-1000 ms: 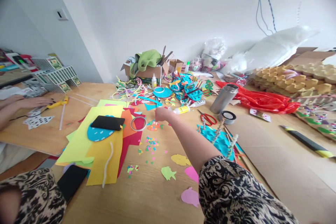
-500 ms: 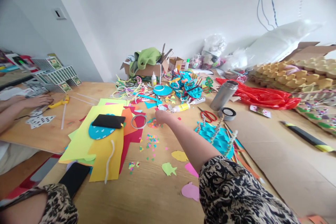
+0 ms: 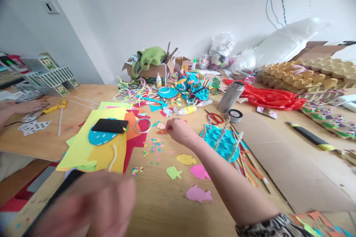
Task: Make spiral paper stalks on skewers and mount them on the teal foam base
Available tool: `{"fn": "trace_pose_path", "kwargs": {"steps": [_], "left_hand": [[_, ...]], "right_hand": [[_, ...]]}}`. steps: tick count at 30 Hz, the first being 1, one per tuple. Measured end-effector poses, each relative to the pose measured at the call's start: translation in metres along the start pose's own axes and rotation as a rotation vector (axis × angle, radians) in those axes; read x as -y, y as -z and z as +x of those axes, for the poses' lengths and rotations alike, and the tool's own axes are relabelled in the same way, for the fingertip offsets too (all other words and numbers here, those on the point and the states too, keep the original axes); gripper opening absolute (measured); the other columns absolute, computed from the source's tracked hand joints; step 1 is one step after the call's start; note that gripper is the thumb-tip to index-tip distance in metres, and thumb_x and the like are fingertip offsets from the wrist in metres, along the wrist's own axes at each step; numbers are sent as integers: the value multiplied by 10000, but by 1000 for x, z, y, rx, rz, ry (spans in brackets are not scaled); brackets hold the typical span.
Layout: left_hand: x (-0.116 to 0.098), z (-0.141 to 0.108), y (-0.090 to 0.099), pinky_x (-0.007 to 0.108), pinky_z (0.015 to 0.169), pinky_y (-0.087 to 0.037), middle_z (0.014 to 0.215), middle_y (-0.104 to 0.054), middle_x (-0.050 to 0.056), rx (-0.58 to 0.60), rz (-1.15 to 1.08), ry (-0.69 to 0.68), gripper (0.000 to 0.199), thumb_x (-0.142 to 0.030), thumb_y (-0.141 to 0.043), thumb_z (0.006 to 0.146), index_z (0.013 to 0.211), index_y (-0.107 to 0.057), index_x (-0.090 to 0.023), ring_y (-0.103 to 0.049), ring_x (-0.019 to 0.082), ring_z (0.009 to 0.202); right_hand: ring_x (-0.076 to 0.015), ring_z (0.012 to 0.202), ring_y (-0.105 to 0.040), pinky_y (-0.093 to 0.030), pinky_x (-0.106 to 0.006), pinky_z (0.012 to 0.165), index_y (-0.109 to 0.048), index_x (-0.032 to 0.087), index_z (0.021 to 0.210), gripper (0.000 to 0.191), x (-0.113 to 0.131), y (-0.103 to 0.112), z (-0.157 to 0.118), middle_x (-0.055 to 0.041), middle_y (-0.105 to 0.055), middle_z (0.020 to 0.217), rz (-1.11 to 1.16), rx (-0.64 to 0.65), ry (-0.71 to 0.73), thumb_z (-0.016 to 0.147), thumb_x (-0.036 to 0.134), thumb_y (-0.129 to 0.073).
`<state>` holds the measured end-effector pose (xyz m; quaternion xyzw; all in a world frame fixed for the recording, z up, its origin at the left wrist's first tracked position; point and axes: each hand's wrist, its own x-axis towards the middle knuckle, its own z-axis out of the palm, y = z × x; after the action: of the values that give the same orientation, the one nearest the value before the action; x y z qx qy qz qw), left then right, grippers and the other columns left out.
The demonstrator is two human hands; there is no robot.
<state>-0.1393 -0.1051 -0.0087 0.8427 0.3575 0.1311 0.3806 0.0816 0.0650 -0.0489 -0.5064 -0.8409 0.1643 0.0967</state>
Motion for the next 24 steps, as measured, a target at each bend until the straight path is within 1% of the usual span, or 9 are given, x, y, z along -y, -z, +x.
{"fn": "trace_pose_path", "kwargs": {"steps": [3, 4, 6, 9, 12, 14, 17, 21, 24], "left_hand": [[20, 48, -7, 362, 980, -422, 1086, -636, 43, -122, 46, 26, 362, -275, -268, 983, 1064, -611, -191, -558, 167, 1066], [29, 61, -14, 378, 1022, -384, 1115, -637, 43, -207, 154, 16, 349, -290, -293, 977, 1072, -615, -194, -524, 181, 1124], [47, 79, -32, 483, 1086, -284, 1305, -547, 54, -257, 407, 3, 346, -345, -363, 950, 1206, -556, -217, -365, 256, 1298], [73, 93, -56, 526, 1098, -238, 1446, -402, 40, -233, 620, -5, 444, -411, -332, 947, 1349, -424, -244, -204, 287, 1388], [88, 94, -63, 529, 1112, -206, 1466, -373, 21, -220, 686, -14, 467, -437, -312, 947, 1365, -402, -248, -166, 282, 1401], [94, 90, -58, 530, 1114, -199, 1453, -392, 27, -227, 713, 5, 451, -425, -328, 945, 1347, -431, -249, -175, 282, 1398], [97, 82, -38, 535, 1101, -220, 1451, -393, 42, -251, 736, 101, 447, -428, -325, 945, 1333, -455, -247, -179, 302, 1394], [96, 70, -11, 491, 1129, -188, 1454, -388, 35, -159, 731, 98, 473, -447, -280, 955, 1372, -398, -256, -156, 257, 1406], [93, 64, -6, 481, 1133, -175, 1474, -359, 26, -123, 740, 98, 479, -443, -271, 958, 1375, -395, -243, -107, 258, 1416]], "right_hand": [[-165, 821, -571, -428, -254, 729, -631, 169, 797, 152, -5, -7, -32, -49, -634, 828, 29, -145, 41, 783, 58, -529], [-171, 817, -562, -426, -262, 723, -623, 169, 794, 148, -7, -9, -40, -52, -625, 820, 34, -185, 44, 790, 59, -524], [-178, 801, -550, -425, -273, 710, -610, 172, 793, 141, -11, -12, -51, -55, -614, 816, 45, -244, 49, 810, 68, -516], [-177, 765, -543, -426, -276, 686, -595, 179, 780, 133, -16, -14, -61, -44, -606, 789, 96, -311, 68, 822, 77, -520], [-177, 746, -540, -426, -282, 677, -591, 185, 770, 132, -19, -14, -67, -34, -596, 764, 139, -341, 78, 822, 79, -531], [-179, 744, -542, -426, -289, 678, -593, 184, 776, 122, -21, -15, -70, -35, -590, 768, 141, -336, 68, 826, 89, -536], [-179, 738, -543, -426, -295, 671, -596, 180, 792, 101, -23, -15, -75, -39, -585, 783, 150, -324, 50, 833, 105, -542], [-178, 739, -538, -428, -304, 673, -603, 174, 814, 86, -24, -18, -81, -41, -583, 789, 175, -333, 46, 846, 127, -539], [-178, 746, -534, -432, -306, 674, -601, 174, 817, 90, -24, -21, -84, -41, -579, 787, 192, -353, 54, 857, 140, -528]]}}
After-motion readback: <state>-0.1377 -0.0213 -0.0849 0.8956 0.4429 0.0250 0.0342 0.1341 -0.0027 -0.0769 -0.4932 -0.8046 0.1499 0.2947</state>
